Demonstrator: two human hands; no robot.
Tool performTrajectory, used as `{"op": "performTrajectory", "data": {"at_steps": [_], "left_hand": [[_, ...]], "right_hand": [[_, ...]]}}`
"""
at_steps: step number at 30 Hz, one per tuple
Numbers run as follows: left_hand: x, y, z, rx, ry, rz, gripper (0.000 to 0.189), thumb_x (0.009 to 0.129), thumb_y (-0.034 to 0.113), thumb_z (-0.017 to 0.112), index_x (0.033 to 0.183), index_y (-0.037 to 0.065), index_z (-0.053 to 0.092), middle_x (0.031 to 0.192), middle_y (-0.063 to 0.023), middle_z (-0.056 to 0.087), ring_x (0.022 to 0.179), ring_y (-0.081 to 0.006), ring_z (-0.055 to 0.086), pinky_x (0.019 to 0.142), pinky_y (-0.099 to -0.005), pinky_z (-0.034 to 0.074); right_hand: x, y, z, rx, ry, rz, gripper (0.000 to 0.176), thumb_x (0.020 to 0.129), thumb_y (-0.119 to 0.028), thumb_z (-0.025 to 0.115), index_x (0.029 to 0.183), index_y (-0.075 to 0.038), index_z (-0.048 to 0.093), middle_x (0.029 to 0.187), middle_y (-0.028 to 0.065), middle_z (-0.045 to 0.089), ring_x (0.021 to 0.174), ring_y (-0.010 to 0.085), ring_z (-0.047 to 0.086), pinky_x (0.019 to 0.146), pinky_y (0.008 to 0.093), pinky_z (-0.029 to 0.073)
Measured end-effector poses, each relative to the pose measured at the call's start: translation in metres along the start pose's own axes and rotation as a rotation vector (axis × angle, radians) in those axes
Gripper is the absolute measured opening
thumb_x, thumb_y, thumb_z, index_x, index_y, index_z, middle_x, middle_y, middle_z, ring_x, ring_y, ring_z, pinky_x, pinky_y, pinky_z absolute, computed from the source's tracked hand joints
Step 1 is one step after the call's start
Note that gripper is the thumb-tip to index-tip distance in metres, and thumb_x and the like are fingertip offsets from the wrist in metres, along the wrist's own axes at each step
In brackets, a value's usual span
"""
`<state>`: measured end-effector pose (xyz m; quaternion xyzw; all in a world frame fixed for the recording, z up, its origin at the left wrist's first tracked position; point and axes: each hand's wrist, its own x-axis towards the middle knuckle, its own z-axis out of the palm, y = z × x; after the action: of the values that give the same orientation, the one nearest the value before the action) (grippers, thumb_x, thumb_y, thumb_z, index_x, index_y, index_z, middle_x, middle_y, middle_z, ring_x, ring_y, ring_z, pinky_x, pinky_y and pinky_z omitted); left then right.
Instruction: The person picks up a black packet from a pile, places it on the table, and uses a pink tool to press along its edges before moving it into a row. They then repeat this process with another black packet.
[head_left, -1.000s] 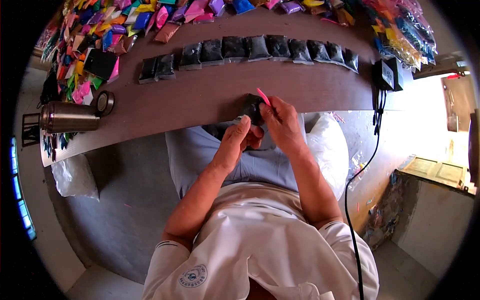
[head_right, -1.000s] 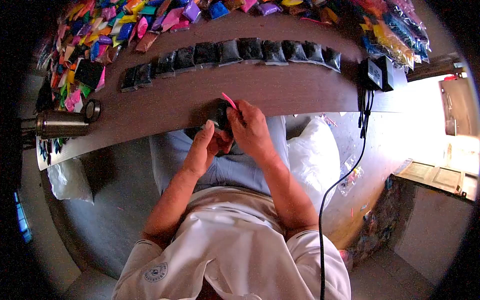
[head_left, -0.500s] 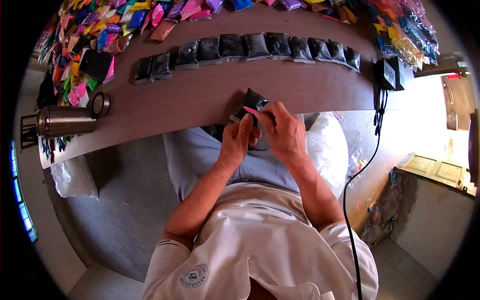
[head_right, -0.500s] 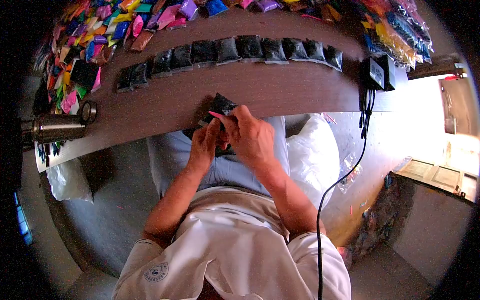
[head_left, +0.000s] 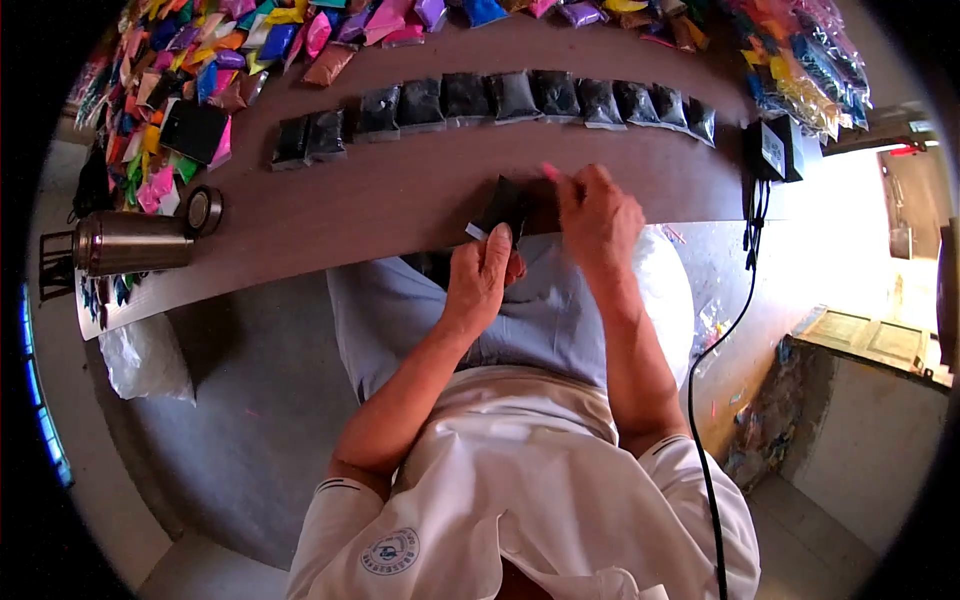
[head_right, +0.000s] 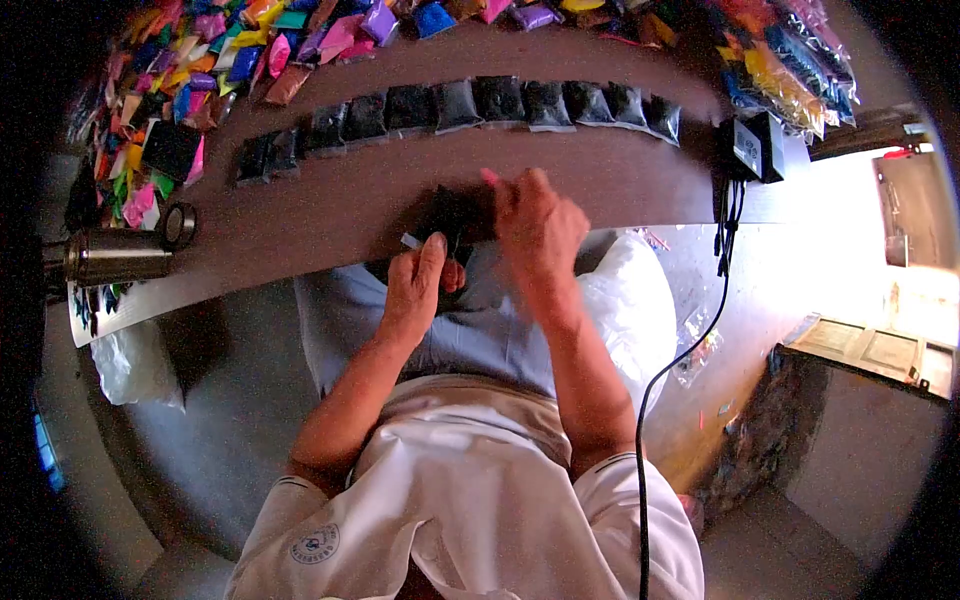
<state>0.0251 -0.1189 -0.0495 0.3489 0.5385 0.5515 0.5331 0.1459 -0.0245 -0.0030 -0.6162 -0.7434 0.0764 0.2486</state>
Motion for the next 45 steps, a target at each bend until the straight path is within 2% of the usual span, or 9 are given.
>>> {"op": "performTrajectory", "data": {"at_steps": [4, 7, 15, 23, 27, 30, 36, 38, 45], "left_hand": [[-0.006, 0.000, -0.002, 0.035, 0.033, -0.019, 0.055, 0.096, 0.042, 0.042, 0.059, 0.003, 0.047, 0.055, -0.0032, 0.047, 0.053, -0.0116, 0.042, 0.052, -0.0285, 0.036], [-0.006, 0.007, 0.003, -0.016, 0.040, -0.035, 0.054, 0.096, 0.042, 0.042, 0.058, 0.004, 0.045, 0.054, -0.0040, 0.044, 0.051, -0.0138, 0.041, 0.052, -0.0306, 0.036], [-0.007, 0.012, 0.001, 0.063, 0.027, -0.032, 0.051, 0.096, 0.042, 0.042, 0.061, 0.005, 0.042, 0.055, -0.0034, 0.042, 0.053, -0.0127, 0.041, 0.053, -0.0302, 0.035], [0.001, 0.010, 0.002, -0.043, 0.052, -0.007, 0.052, 0.097, 0.035, 0.043, 0.057, 0.002, 0.044, 0.052, -0.0033, 0.045, 0.050, -0.0121, 0.040, 0.049, -0.0289, 0.035], [-0.005, 0.004, 0.002, 0.109, 0.184, -0.035, 0.055, 0.096, 0.035, 0.044, 0.052, 0.001, 0.044, 0.051, -0.0042, 0.046, 0.049, -0.0132, 0.044, 0.050, -0.0290, 0.036], [-0.012, 0.004, -0.007, 0.057, 0.170, -0.018, 0.056, 0.095, 0.036, 0.044, 0.051, 0.001, 0.044, 0.051, -0.0048, 0.047, 0.049, -0.0138, 0.045, 0.050, -0.0287, 0.036], [-0.015, 0.013, 0.005, -0.055, 0.154, -0.090, 0.049, 0.098, 0.038, 0.040, 0.063, 0.005, 0.048, 0.054, -0.0014, 0.046, 0.049, -0.0096, 0.041, 0.047, -0.0242, 0.033], [-0.014, 0.020, 0.010, 0.191, 0.108, 0.002, 0.049, 0.098, 0.038, 0.038, 0.064, 0.006, 0.050, 0.055, -0.0003, 0.049, 0.050, -0.0084, 0.043, 0.047, -0.0243, 0.035], [-0.010, 0.030, 0.019, 0.288, 0.046, 0.023, 0.048, 0.099, 0.035, 0.038, 0.067, 0.004, 0.054, 0.058, 0.0010, 0.052, 0.053, -0.0079, 0.046, 0.049, -0.0235, 0.037]], "right_hand": [[0.006, 0.002, -0.018, 0.215, -0.104, -0.011, 0.029, 0.084, -0.033, 0.061, 0.076, -0.006, 0.054, 0.068, 0.0172, 0.061, 0.065, 0.0395, 0.060, 0.057, 0.0452, 0.046], [-0.011, -0.021, -0.021, 0.229, -0.167, -0.243, 0.030, 0.082, -0.033, 0.063, 0.074, -0.005, 0.053, 0.068, 0.0144, 0.061, 0.064, 0.0362, 0.060, 0.054, 0.0425, 0.045], [-0.005, -0.026, -0.013, 0.165, -0.271, -0.233, 0.027, 0.080, -0.029, 0.064, 0.072, -0.005, 0.054, 0.063, 0.0162, 0.059, 0.061, 0.0366, 0.059, 0.052, 0.0426, 0.044], [0.012, -0.011, 0.002, 0.162, -0.252, -0.159, 0.032, 0.080, -0.036, 0.060, 0.076, -0.005, 0.055, 0.064, 0.0187, 0.059, 0.064, 0.0394, 0.059, 0.058, 0.0486, 0.044], [0.018, 0.006, 0.009, 0.040, -0.006, -0.094, 0.029, 0.080, -0.033, 0.061, 0.077, -0.005, 0.054, 0.066, 0.0184, 0.059, 0.066, 0.0394, 0.059, 0.056, 0.0485, 0.043], [0.014, 0.016, -0.001, 0.204, 0.077, -0.055, 0.026, 0.081, -0.026, 0.064, 0.076, -0.002, 0.055, 0.069, 0.0176, 0.060, 0.062, 0.0339, 0.059, 0.055, 0.0403, 0.045], [-0.044, -0.004, -0.018, 0.708, -0.299, 0.145, 0.032, 0.086, -0.028, 0.064, 0.087, 0.004, 0.060, 0.061, 0.0042, 0.055, 0.058, 0.0073, 0.050, 0.051, 0.0265, 0.042], [-0.047, -0.010, -0.016, 1.027, -0.413, 0.293, 0.030, 0.088, -0.026, 0.062, 0.083, 0.004, 0.058, 0.064, 0.0043, 0.057, 0.058, 0.0072, 0.052, 0.050, 0.0232, 0.042], [-0.040, -0.010, -0.018, 1.242, -0.471, 0.431, 0.025, 0.089, -0.021, 0.060, 0.085, 0.002, 0.055, 0.063, 0.0028, 0.055, 0.054, 0.0071, 0.051, 0.045, 0.0219, 0.041]]}}
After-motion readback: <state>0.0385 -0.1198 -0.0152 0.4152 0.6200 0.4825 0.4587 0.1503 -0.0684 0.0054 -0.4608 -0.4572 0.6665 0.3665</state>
